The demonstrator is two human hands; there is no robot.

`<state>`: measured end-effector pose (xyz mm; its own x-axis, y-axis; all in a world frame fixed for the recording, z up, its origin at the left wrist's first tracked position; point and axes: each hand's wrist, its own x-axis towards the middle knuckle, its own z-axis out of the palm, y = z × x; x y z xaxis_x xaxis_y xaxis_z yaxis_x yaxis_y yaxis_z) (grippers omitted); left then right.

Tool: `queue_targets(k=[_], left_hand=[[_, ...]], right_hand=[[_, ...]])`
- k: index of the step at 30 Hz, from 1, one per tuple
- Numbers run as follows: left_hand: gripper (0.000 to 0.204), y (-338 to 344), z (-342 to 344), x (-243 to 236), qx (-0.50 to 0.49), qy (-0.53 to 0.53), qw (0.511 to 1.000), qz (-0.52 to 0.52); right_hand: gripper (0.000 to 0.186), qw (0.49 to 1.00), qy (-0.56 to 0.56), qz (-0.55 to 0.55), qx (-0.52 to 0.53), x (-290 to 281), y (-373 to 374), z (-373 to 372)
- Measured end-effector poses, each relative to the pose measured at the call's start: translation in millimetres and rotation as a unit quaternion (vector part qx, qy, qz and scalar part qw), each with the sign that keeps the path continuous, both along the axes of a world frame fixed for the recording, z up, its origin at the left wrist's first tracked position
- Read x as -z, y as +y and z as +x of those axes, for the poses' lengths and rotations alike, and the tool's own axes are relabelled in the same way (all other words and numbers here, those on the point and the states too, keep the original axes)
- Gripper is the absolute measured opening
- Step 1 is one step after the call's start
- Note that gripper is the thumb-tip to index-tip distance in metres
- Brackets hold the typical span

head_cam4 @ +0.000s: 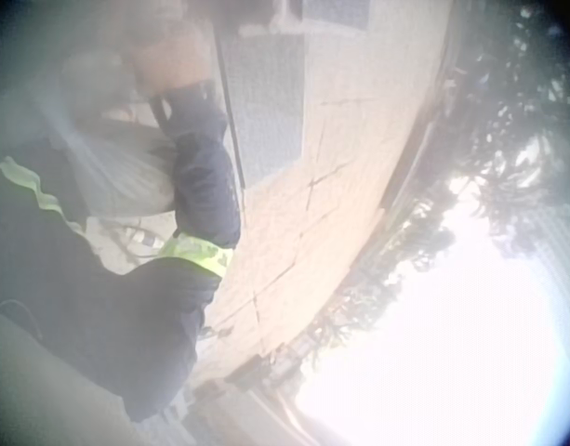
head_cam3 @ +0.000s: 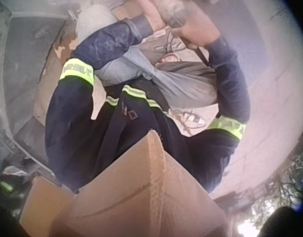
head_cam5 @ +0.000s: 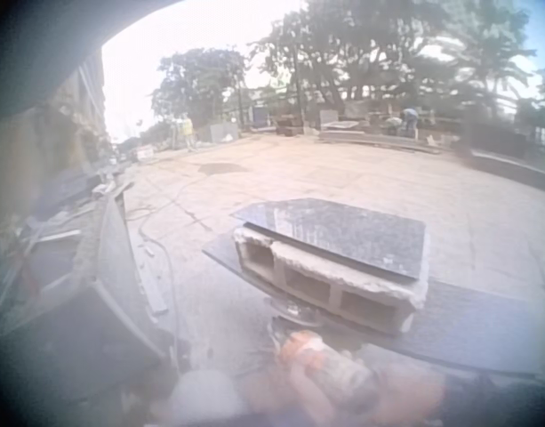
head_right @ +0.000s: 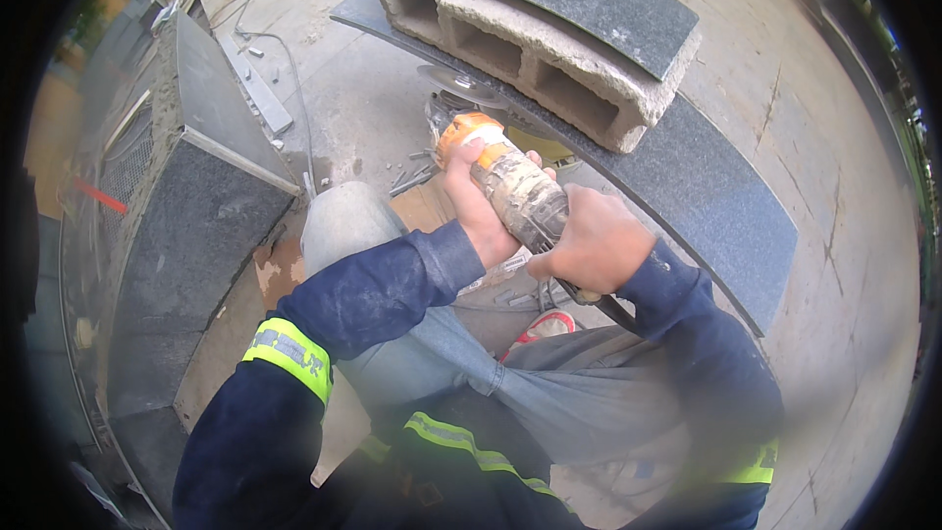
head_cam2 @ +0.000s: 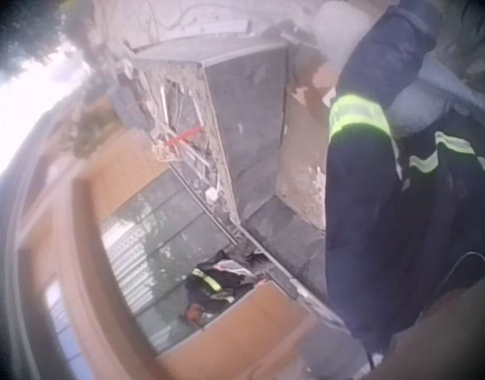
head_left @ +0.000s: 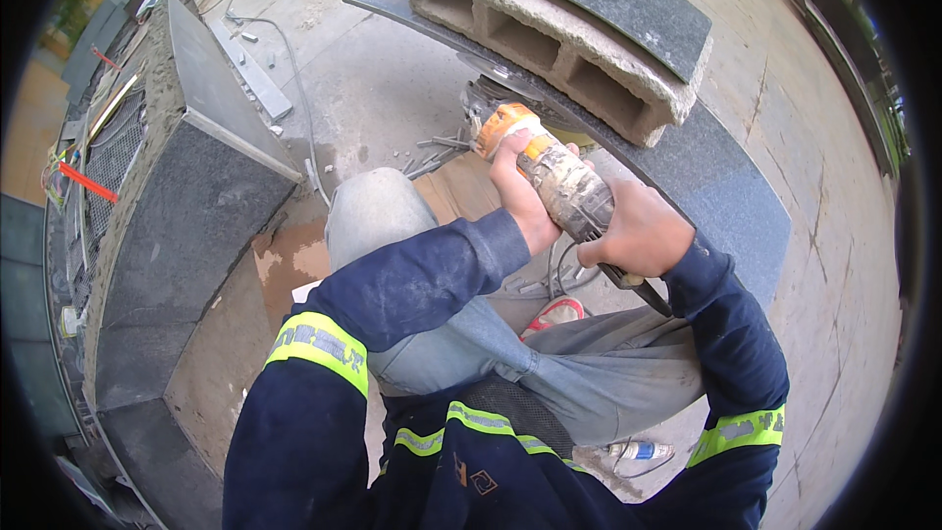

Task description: The person uses an angle grinder to cut a dark stone slab resting on a cinder block. The person holds the tool with both hands and moves it along the slab's edge to create a cut.

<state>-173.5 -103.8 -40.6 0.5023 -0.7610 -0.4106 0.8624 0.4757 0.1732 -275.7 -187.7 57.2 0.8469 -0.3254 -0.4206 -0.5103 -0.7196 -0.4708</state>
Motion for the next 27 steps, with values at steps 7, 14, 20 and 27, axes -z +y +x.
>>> queue_targets(k=[7,14,20,27], left_hand=[[0.058,1,-5,-1,0.013,0.012,1.0,-0.012],[0.056,1,-8,-5,0.013,0.016,1.0,-0.009],[0.057,0,1,-2,0.001,0.03,0.999,-0.011],[0.056,-2,12,3,-0.001,0.024,1.0,-0.002]], right_hand=[[0.055,1.0,-0.013,0.007,0.008,-7,3,-6],[0.054,1.0,-0.006,0.023,0.005,-6,2,-7],[0.052,0.999,0.002,0.041,-0.009,-8,1,4],[0.051,0.999,-0.012,0.031,-0.012,-3,-1,14]])
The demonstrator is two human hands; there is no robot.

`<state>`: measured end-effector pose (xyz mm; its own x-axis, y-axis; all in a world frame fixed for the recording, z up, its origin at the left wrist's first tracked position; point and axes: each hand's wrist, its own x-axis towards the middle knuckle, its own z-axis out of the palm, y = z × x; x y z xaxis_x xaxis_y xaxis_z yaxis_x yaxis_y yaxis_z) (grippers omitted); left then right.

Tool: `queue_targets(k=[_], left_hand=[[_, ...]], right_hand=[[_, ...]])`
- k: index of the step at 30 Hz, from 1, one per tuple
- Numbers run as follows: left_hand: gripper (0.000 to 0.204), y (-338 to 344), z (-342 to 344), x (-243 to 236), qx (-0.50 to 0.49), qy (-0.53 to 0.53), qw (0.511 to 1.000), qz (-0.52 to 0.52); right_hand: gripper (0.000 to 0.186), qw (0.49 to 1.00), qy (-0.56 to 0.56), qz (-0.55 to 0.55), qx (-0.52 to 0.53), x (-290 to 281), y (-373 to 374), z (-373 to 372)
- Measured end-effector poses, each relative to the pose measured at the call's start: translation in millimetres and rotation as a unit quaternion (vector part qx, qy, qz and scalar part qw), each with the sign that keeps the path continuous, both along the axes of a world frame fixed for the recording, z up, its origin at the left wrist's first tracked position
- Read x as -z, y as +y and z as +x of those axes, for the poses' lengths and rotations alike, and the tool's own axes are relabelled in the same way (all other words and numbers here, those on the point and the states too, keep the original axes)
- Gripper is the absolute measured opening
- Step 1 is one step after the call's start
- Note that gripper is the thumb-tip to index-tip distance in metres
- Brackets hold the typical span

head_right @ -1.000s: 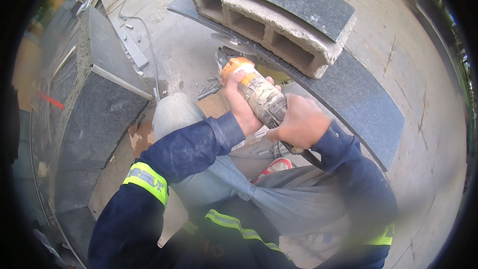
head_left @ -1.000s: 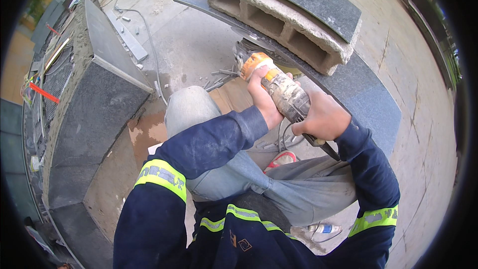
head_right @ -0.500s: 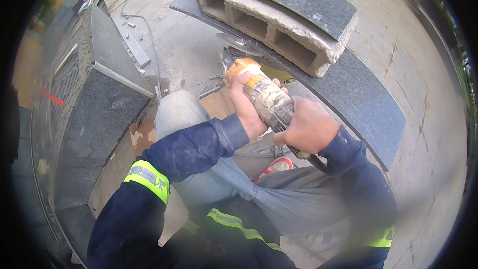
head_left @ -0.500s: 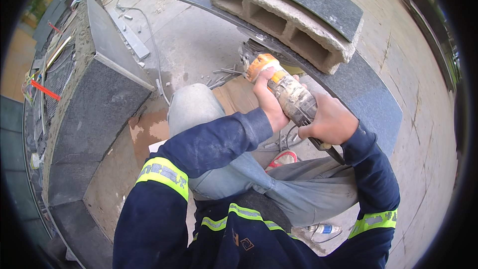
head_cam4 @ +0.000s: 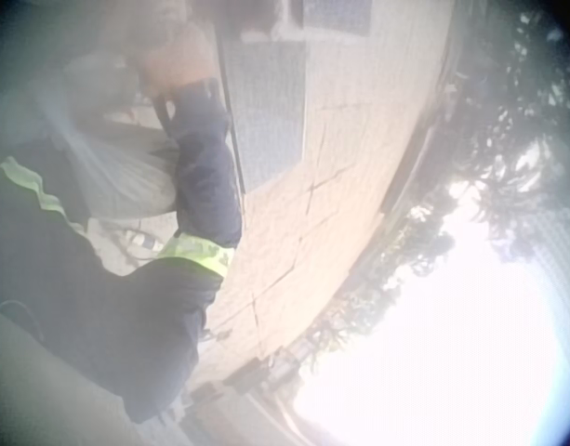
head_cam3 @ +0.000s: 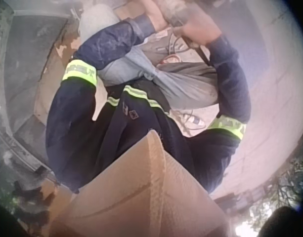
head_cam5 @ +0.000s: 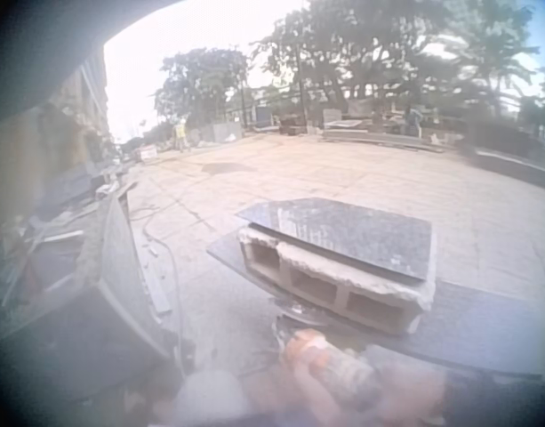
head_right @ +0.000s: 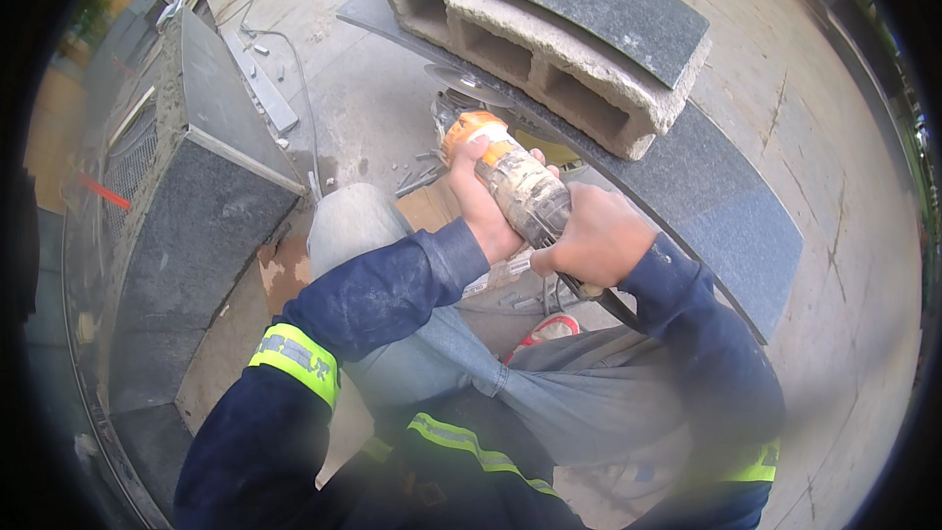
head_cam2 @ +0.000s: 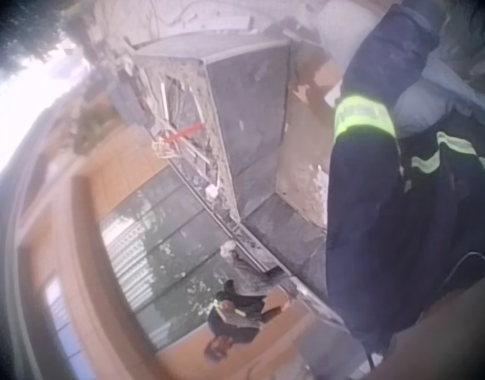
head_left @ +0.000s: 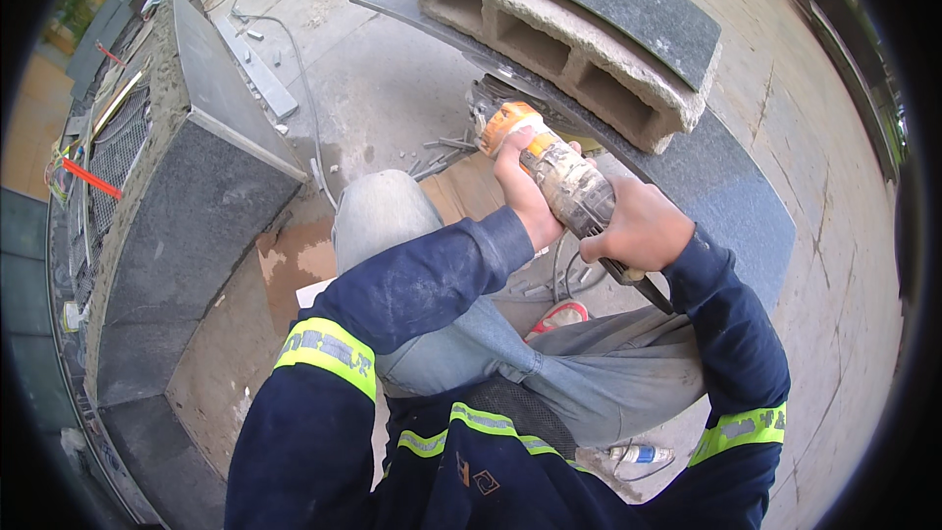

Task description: The person uses an angle grinder to cut a dark stone slab resting on a cinder block. The person holds the tool with both hands and moves it along the slab's edge to create a cut.

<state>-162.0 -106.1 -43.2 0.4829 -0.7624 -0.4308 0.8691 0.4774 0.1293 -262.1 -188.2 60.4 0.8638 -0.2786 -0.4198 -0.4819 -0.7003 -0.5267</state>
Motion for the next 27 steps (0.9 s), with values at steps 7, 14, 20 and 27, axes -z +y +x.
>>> queue_targets(k=[7,14,20,27], left_hand=[[0.054,-2,10,2,-0.02,-0.009,1.0,0.009],[0.055,-4,19,7,-0.016,-0.009,1.0,0.008],[0.056,-6,24,11,0.007,0.003,1.0,-0.005],[0.055,-2,19,8,-0.013,-0.021,1.0,0.007]], right_hand=[[0.046,1.0,-0.005,-0.004,-0.001,0,0,10],[0.048,1.0,-0.007,-0.016,-0.007,14,-7,18],[0.05,1.0,0.023,-0.021,0.003,9,-6,23],[0.053,1.0,0.026,-0.013,0.012,11,-4,20]])
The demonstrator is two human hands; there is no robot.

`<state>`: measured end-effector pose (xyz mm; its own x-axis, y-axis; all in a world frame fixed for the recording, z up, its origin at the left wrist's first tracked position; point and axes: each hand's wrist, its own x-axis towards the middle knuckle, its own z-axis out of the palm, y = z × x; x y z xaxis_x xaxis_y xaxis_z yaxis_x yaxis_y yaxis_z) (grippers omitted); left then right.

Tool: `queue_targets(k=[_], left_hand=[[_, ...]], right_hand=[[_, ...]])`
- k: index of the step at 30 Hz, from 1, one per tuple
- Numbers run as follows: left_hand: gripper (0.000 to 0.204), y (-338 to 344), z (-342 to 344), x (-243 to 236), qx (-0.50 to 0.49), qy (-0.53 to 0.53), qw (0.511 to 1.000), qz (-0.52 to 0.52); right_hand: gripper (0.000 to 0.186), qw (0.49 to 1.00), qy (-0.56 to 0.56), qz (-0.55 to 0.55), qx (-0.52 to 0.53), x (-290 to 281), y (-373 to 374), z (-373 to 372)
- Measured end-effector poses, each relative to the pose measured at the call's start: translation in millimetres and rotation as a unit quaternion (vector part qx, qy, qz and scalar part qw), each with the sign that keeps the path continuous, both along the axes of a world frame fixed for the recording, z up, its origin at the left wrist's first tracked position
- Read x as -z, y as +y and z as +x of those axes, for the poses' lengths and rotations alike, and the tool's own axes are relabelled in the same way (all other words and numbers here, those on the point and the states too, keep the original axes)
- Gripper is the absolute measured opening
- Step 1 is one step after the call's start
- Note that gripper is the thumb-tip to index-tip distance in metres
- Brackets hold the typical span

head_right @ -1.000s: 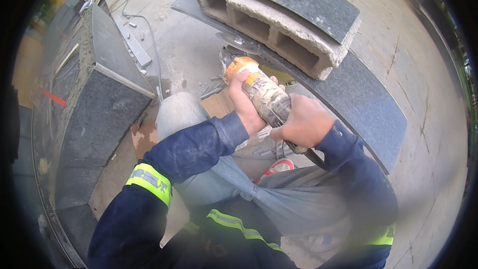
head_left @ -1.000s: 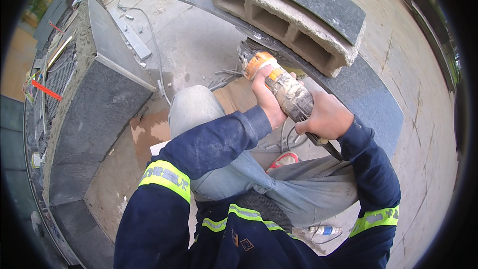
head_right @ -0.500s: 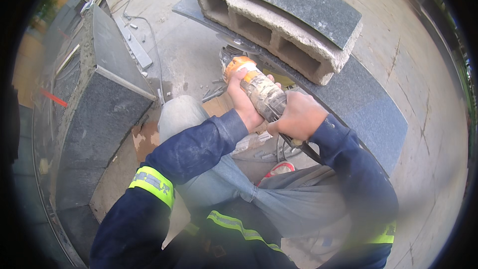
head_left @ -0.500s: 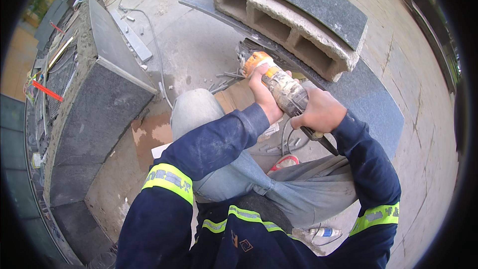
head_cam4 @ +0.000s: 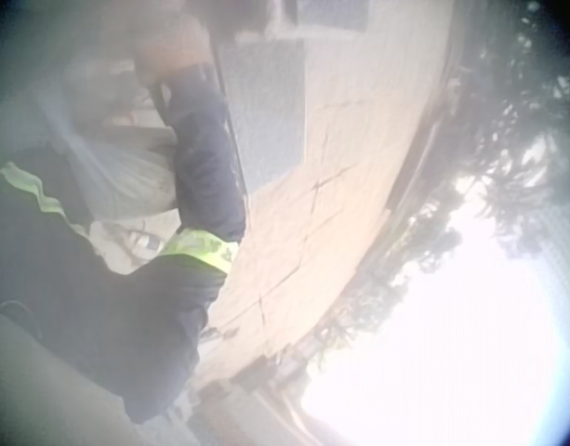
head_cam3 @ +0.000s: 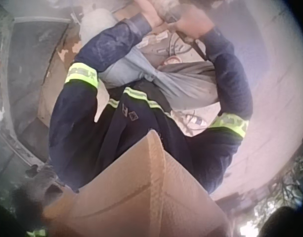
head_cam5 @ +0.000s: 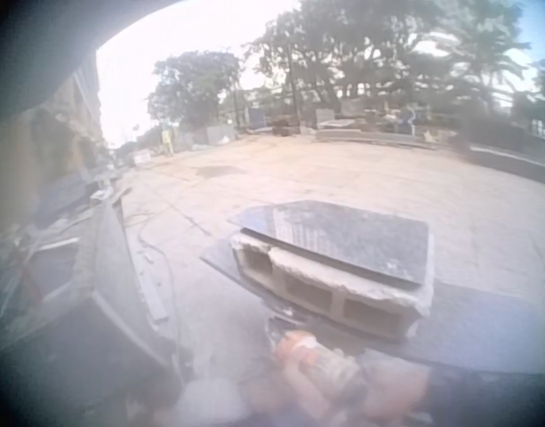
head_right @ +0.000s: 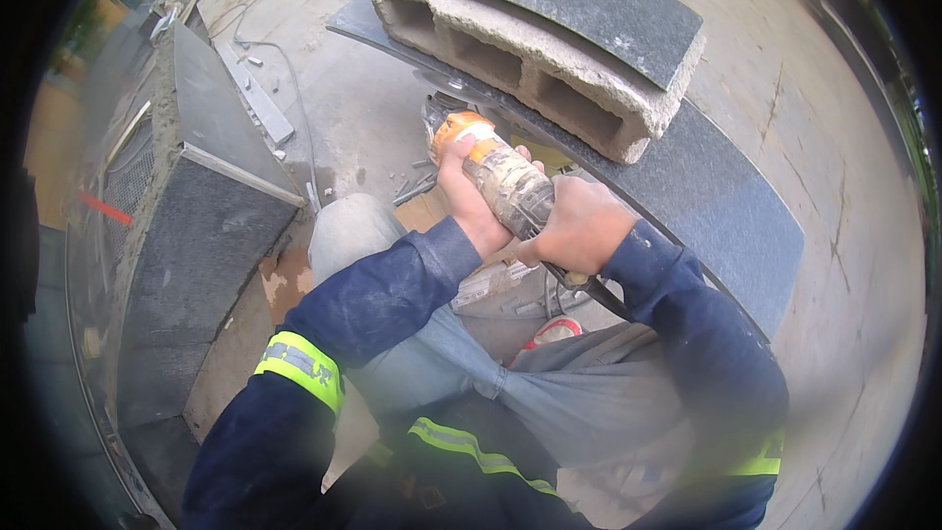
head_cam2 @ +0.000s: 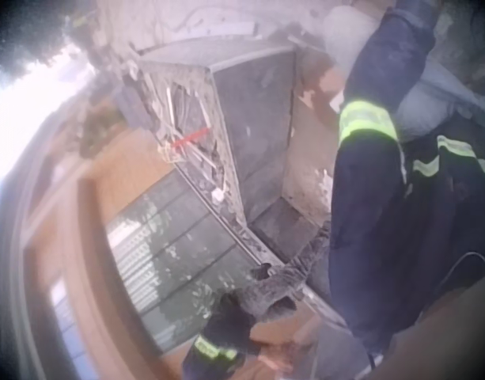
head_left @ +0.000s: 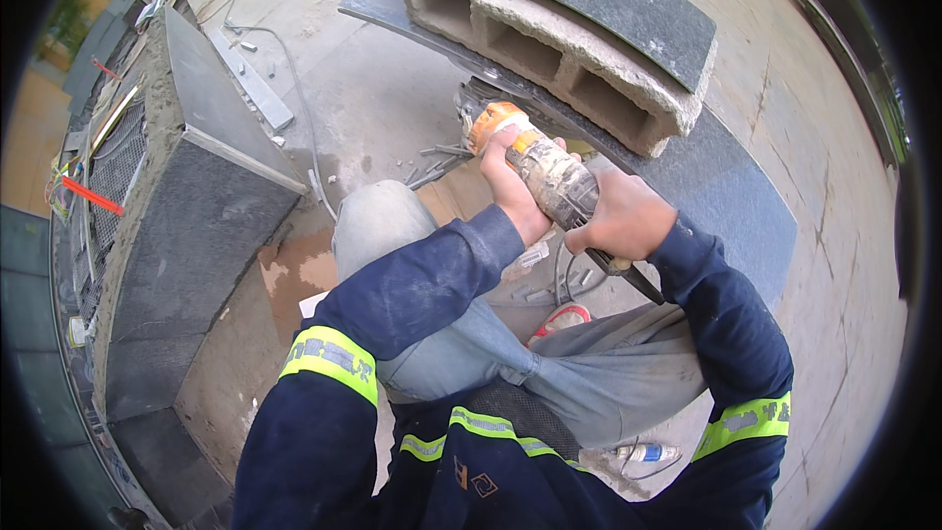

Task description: The person uses an angle grinder to cut a dark stone slab resting on a cinder block. The person holds the tool with both hands and moves it along the slab's edge to create a cut.

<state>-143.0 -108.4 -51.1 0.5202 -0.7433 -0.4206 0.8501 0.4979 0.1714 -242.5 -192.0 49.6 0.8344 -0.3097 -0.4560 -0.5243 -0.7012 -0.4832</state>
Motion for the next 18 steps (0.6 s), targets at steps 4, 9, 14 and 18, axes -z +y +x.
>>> queue_targets(k=[4,9,14,18], left_hand=[[0.055,1,-2,-4,0.005,0.002,1.0,0.0],[0.057,4,-10,-8,0.013,-0.004,1.0,0.004],[0.058,5,-18,-10,0.02,0.009,1.0,-0.003],[0.058,7,-24,-13,0.017,0.013,1.0,-0.002]], right_hand=[[0.05,1.0,-0.016,-0.009,-0.001,-3,2,-4],[0.049,0.999,-0.047,-0.01,-0.008,-1,2,-14],[0.052,0.999,-0.044,-0.007,0.002,-9,6,-22],[0.055,1.0,-0.023,-0.018,-0.002,-12,7,-26]])
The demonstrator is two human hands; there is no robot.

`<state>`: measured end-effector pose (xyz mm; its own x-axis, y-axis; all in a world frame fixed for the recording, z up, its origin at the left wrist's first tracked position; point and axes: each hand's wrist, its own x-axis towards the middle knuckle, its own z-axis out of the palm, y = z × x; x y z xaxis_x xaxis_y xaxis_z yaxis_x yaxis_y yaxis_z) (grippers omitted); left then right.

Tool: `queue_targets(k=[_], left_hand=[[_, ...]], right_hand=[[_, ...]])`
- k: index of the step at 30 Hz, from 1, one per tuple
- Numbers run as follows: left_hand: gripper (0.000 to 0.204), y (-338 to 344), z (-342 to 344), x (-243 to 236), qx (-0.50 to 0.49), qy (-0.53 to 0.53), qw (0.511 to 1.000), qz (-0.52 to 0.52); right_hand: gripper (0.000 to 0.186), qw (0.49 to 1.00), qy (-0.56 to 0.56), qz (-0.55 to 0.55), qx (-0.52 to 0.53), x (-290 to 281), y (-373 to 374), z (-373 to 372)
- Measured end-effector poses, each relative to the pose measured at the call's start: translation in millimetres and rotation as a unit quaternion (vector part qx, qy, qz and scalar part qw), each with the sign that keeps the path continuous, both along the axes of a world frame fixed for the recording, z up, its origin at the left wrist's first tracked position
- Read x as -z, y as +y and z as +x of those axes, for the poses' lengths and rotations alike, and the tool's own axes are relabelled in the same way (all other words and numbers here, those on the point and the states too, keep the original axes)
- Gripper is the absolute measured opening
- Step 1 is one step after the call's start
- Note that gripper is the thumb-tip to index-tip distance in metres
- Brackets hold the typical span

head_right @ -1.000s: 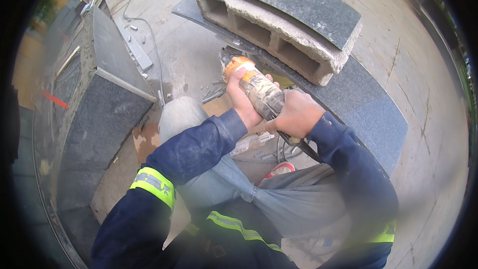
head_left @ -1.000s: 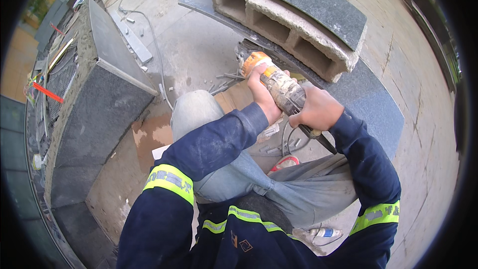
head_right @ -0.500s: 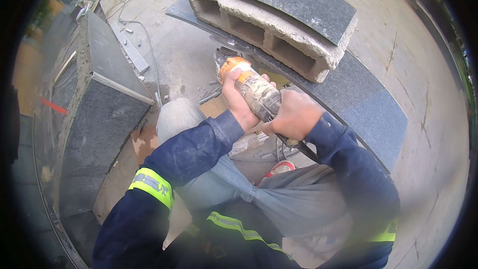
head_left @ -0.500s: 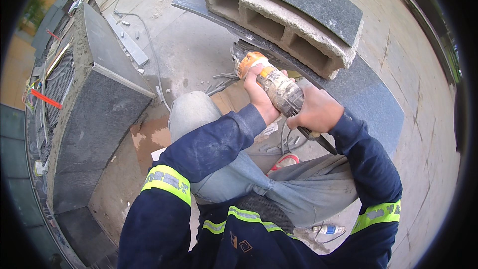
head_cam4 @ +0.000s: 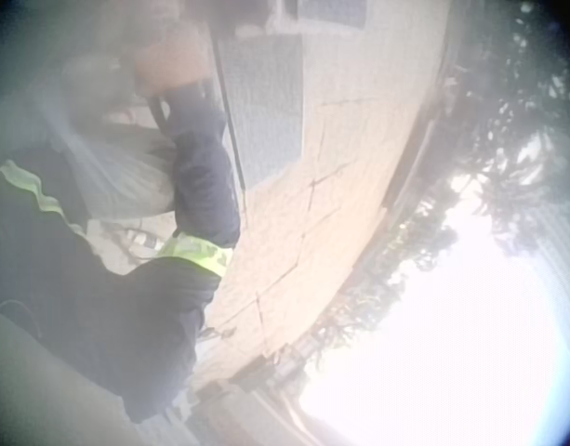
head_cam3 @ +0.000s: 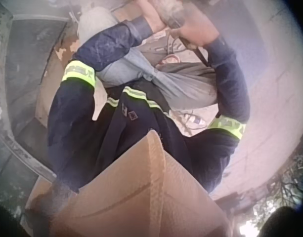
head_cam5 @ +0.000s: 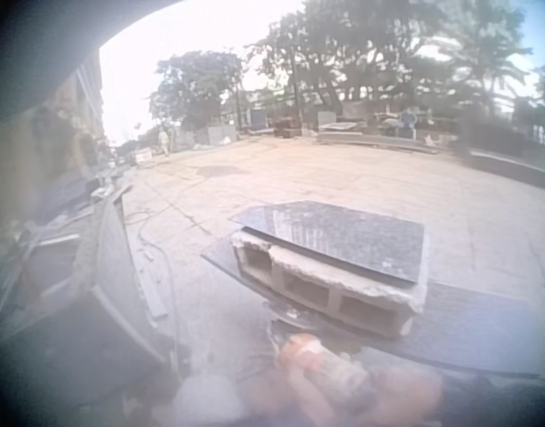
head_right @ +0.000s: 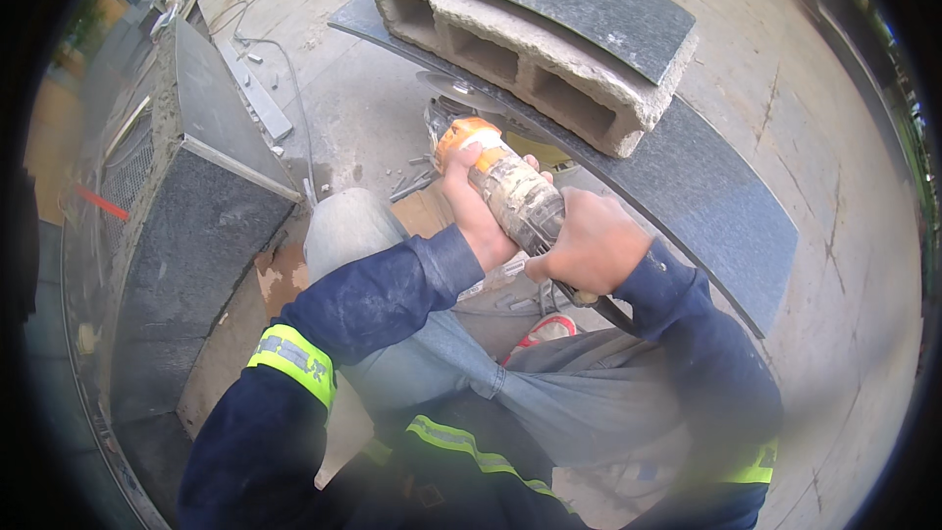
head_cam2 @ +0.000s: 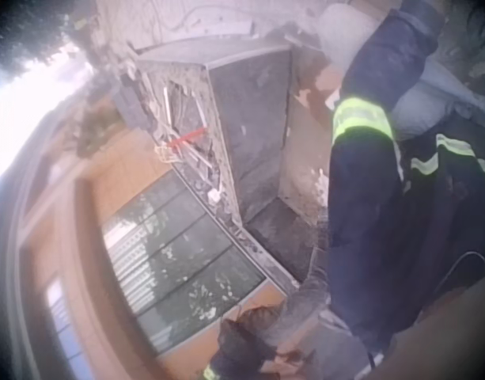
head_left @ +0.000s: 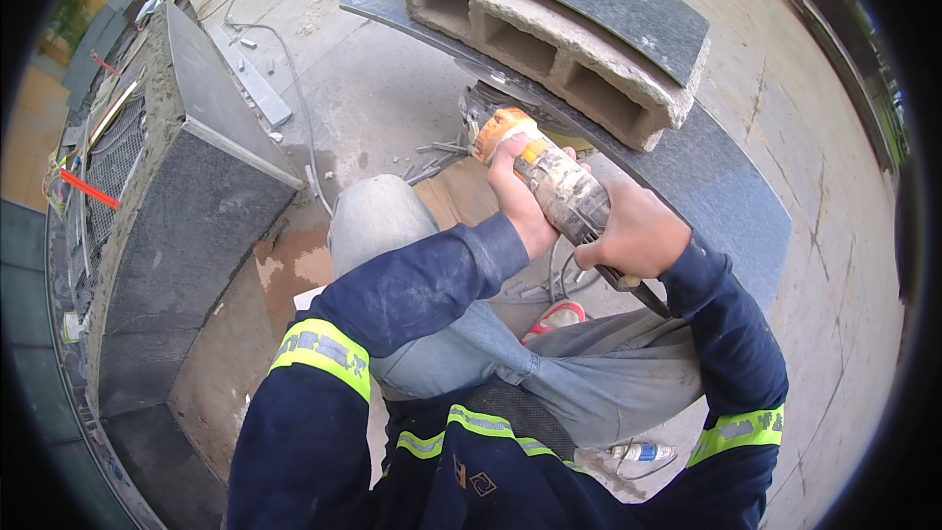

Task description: The person uses an angle grinder to cut a dark stone slab resting on a cinder block. The person holds the tool with both hands and moves it along the slab's edge to create a cut.

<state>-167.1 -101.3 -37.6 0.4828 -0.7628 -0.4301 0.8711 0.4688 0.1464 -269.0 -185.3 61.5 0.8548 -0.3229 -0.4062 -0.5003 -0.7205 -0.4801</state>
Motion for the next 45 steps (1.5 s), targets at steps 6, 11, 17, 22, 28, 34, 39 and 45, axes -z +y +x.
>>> queue_targets(k=[6,11,17,22,28,34,39,45], left_hand=[[0.058,-1,-8,-3,0.001,-0.003,1.0,-0.003],[0.058,0,-12,0,0.012,0.006,1.0,-0.027],[0.058,0,-16,-5,0.002,-0.001,1.0,-0.003],[0.057,-1,-10,-2,0.007,-0.001,1.0,-0.01],[0.056,-3,-2,1,-0.002,0.009,1.0,-0.013],[0.055,-5,8,5,-0.009,0.003,1.0,-0.006],[0.055,-7,12,9,-0.014,0.004,1.0,-0.008],[0.055,-12,22,17,-0.016,0.011,1.0,-0.008]], right_hand=[[0.059,1.0,-0.003,-0.01,0.0,0,0,-9],[0.057,1.0,-0.004,-0.013,0.005,-1,1,-14],[0.054,1.0,0.014,0.017,0.009,-9,3,-13],[0.052,0.999,0.014,0.027,0.011,-9,3,-7],[0.049,0.999,0.014,0.035,-0.002,-6,0,2],[0.048,0.999,0.014,0.046,-0.005,-9,1,13],[0.049,0.999,0.006,0.041,-0.001,1,-5,16],[0.051,0.999,0.007,0.051,-0.007,11,-11,25]])
